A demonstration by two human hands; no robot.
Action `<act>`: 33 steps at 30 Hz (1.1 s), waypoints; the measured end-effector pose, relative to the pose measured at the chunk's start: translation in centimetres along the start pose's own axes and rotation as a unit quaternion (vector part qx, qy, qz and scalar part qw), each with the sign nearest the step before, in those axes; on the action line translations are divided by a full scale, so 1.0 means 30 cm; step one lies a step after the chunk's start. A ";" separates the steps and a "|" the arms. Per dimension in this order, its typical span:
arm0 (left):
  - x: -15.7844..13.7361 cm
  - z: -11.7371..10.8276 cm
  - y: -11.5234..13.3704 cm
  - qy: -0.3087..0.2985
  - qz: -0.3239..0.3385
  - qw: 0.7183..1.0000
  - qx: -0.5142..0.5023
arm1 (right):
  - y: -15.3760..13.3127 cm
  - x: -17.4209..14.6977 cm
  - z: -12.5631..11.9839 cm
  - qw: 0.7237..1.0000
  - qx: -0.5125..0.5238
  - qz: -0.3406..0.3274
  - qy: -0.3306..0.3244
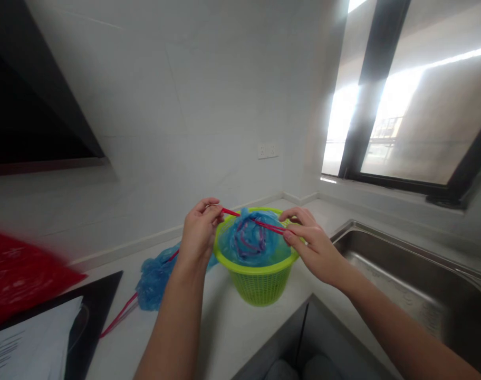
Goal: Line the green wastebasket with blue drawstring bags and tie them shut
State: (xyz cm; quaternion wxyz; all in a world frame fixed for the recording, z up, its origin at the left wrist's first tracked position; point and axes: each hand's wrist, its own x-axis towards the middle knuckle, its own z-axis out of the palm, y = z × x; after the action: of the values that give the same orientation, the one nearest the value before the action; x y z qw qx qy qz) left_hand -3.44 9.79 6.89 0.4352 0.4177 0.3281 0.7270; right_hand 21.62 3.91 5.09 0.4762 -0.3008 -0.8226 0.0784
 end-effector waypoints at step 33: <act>-0.204 0.073 0.030 -0.192 0.235 0.749 0.589 | -0.005 -0.096 -0.022 0.929 0.259 0.219 0.147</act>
State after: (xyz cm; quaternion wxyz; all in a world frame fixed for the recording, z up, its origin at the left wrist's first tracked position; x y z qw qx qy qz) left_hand -0.13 4.13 6.63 -0.0272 0.7858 0.4921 0.3736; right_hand 23.15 2.04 3.38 0.6245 -0.3477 -0.6077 0.3461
